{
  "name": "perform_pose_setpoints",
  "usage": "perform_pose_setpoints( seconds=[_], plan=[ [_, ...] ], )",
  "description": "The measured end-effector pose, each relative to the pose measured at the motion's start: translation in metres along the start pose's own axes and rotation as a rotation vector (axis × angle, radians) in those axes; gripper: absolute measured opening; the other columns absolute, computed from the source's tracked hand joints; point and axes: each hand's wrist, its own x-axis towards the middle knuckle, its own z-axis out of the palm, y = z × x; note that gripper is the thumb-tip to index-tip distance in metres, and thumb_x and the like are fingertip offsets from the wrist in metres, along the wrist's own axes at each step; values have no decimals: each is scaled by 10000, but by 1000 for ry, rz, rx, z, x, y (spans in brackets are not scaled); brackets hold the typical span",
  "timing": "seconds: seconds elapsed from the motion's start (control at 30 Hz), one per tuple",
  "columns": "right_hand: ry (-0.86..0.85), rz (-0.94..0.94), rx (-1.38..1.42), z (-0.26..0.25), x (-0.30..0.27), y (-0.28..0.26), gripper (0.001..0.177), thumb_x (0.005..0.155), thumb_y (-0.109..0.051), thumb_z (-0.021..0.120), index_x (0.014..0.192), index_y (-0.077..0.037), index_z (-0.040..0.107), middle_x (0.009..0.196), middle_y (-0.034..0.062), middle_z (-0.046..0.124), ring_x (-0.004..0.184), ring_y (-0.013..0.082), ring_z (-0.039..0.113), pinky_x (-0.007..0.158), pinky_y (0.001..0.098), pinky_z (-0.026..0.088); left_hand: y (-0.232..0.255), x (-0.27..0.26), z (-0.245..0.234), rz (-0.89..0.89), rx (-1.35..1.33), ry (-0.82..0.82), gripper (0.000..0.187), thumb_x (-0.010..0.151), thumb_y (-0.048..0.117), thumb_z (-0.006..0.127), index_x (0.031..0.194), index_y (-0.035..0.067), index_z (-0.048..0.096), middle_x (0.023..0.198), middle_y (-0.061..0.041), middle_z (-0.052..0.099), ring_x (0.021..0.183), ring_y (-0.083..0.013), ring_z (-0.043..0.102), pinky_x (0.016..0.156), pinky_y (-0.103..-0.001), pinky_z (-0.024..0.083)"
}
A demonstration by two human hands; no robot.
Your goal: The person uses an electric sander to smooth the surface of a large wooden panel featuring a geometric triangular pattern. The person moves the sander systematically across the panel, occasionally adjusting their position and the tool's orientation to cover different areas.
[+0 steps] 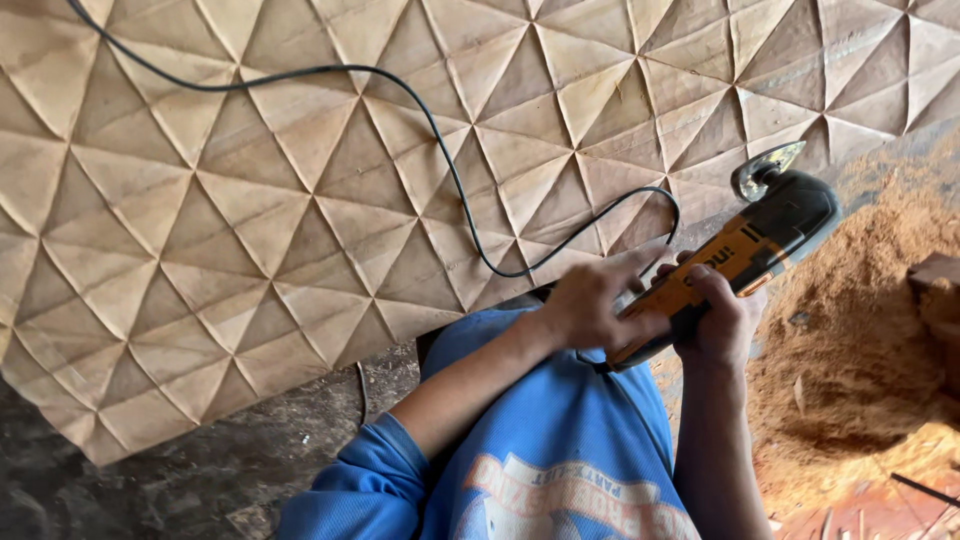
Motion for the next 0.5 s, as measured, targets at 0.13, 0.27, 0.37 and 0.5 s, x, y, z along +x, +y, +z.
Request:
perform_pose_setpoints(
  seconds=[0.13, 0.27, 0.37, 0.5],
  plan=[
    [-47, 49, 12, -10, 28, -15, 389, 867, -56, 618, 1219, 79, 521, 1015, 195, 648, 864, 353, 710, 769, 510, 612, -64, 31, -10, -30, 455, 311, 870, 910, 601, 628, 1509, 7, 420, 1203, -215, 671, 1237, -376, 607, 1215, -575, 424],
    [-198, 49, 3, -29, 78, -38, 404, 881, -75, 626, 1244, 59, 507, 1035, 196, 635, 880, 362, 689, 795, 530, 603, -100, 23, -33, -143, 814, 315, 848, 828, 429, 763, 1502, 25, 444, 1561, -215, 409, 1478, -429, 314, 1181, -631, 269],
    [-326, 48, 1, -50, 119, -63, 434, 873, -86, 623, 1273, 38, 508, 1050, 196, 634, 903, 369, 682, 811, 529, 592, -96, 0, -18, -204, 880, 425, 744, 866, 391, 759, 1483, 64, 503, 1572, -213, 393, 1491, -434, 307, 1205, -636, 254],
    [-403, 171, 69, -85, 172, -82, 449, 892, -105, 642, 1303, 33, 522, 1097, 174, 642, 994, 365, 689, 894, 530, 583, -80, -41, 28, -298, 834, 554, 552, 924, 325, 738, 1407, 90, 612, 1510, -246, 444, 1431, -436, 391, 1196, -591, 300]
  ],
)
